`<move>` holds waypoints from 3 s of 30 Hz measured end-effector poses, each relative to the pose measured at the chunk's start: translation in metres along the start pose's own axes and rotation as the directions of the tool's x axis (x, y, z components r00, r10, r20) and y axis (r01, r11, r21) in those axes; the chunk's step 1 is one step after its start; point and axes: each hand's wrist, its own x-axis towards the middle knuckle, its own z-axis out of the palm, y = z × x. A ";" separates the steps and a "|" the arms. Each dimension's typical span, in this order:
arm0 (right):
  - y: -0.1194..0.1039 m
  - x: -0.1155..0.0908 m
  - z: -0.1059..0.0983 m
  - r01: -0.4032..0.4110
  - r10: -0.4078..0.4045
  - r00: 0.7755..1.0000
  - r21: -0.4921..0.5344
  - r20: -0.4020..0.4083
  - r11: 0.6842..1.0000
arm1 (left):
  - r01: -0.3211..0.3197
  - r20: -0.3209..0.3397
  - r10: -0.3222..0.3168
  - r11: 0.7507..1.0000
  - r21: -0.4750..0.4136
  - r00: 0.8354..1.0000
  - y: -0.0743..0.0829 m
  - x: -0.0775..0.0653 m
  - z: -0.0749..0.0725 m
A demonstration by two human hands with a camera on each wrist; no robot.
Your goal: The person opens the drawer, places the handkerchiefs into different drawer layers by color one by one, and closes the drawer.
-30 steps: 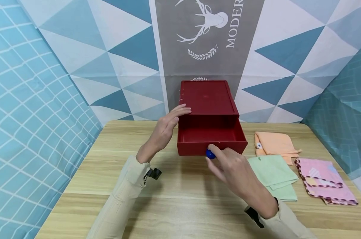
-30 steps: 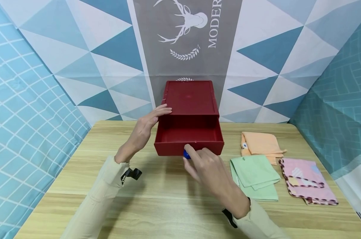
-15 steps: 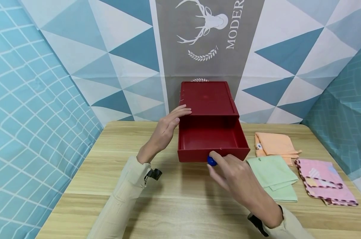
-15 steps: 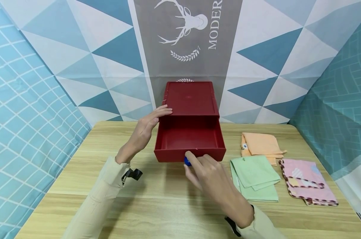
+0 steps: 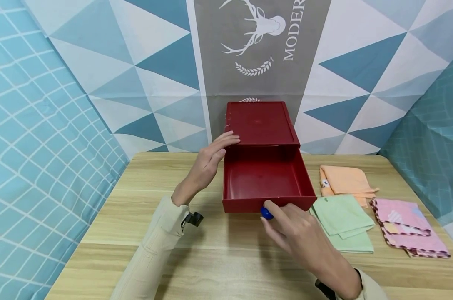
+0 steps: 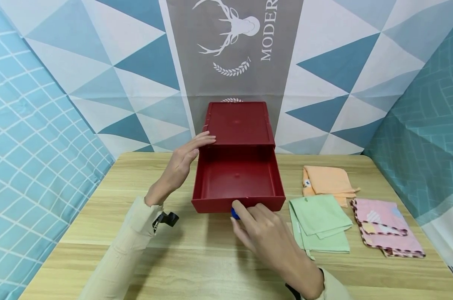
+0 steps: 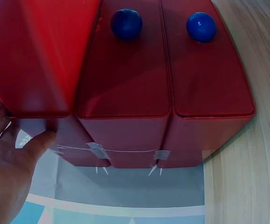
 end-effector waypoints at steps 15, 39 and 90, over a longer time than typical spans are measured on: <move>0.001 -0.004 -0.012 0.003 -0.003 0.991 0.002 -0.135 1.000 | -0.005 -0.014 0.005 1.000 -0.017 1.000 0.000 0.001 0.003; 0.091 -0.012 -0.087 -0.212 0.154 0.885 -0.085 -0.438 0.974 | -0.007 -0.060 0.003 0.998 -0.065 0.998 -0.003 -0.009 0.012; 0.222 -0.079 -0.035 -0.493 0.482 0.661 -0.151 0.575 0.857 | 0.035 -0.035 -0.039 0.993 -0.112 0.999 0.036 -0.007 0.005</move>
